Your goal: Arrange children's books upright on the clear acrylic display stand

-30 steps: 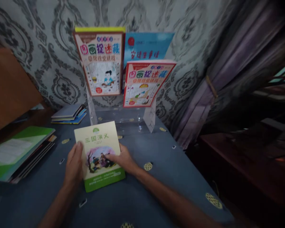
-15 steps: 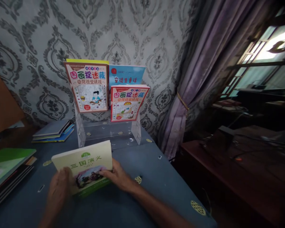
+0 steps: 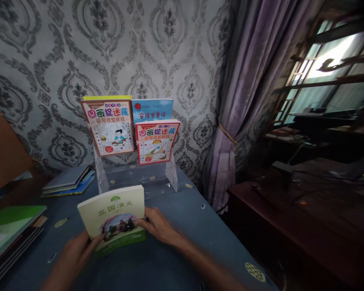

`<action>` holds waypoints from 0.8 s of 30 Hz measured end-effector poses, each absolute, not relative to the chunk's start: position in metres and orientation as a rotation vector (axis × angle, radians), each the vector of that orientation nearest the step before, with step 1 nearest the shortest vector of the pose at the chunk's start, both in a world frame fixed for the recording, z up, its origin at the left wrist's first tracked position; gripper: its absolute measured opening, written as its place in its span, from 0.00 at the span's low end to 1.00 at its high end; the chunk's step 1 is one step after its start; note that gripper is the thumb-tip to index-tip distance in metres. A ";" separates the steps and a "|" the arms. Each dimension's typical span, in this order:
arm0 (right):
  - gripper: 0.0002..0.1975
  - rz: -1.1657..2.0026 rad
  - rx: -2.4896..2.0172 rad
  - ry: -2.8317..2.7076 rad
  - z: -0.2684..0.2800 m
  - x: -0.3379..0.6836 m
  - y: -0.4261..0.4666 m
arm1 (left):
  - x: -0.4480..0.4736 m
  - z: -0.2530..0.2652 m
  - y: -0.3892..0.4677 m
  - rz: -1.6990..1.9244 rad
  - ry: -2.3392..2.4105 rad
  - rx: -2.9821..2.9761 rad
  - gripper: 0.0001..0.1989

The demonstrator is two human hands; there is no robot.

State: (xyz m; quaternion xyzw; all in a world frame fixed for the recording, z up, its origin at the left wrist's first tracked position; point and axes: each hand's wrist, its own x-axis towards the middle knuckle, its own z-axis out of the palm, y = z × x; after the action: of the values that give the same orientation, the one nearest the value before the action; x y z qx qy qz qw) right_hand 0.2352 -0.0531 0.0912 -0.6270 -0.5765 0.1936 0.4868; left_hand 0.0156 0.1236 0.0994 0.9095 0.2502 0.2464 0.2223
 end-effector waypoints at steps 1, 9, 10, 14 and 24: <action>0.15 0.447 -1.532 -1.382 0.092 0.237 -0.054 | 0.023 0.102 0.122 0.668 0.680 2.503 0.27; 0.15 0.348 -1.574 -1.293 0.099 0.252 -0.073 | 0.066 0.105 0.114 0.683 0.588 2.439 0.22; 0.15 0.343 -1.582 -1.293 0.100 0.254 -0.076 | 0.069 0.103 0.114 0.674 0.573 2.432 0.23; 0.16 0.337 -1.620 -1.305 0.100 0.258 -0.082 | 0.077 0.097 0.114 0.677 0.567 2.401 0.29; 0.14 0.231 -1.632 -1.348 0.114 0.274 -0.087 | 0.084 0.116 0.115 0.661 0.480 2.354 0.19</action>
State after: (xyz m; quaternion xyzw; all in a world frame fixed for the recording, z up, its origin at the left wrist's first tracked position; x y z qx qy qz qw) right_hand 0.2741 -0.0870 0.1145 -0.6705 -0.5536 0.0949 0.4847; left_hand 0.0838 0.1148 0.1156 0.8953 0.1827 0.2513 0.3192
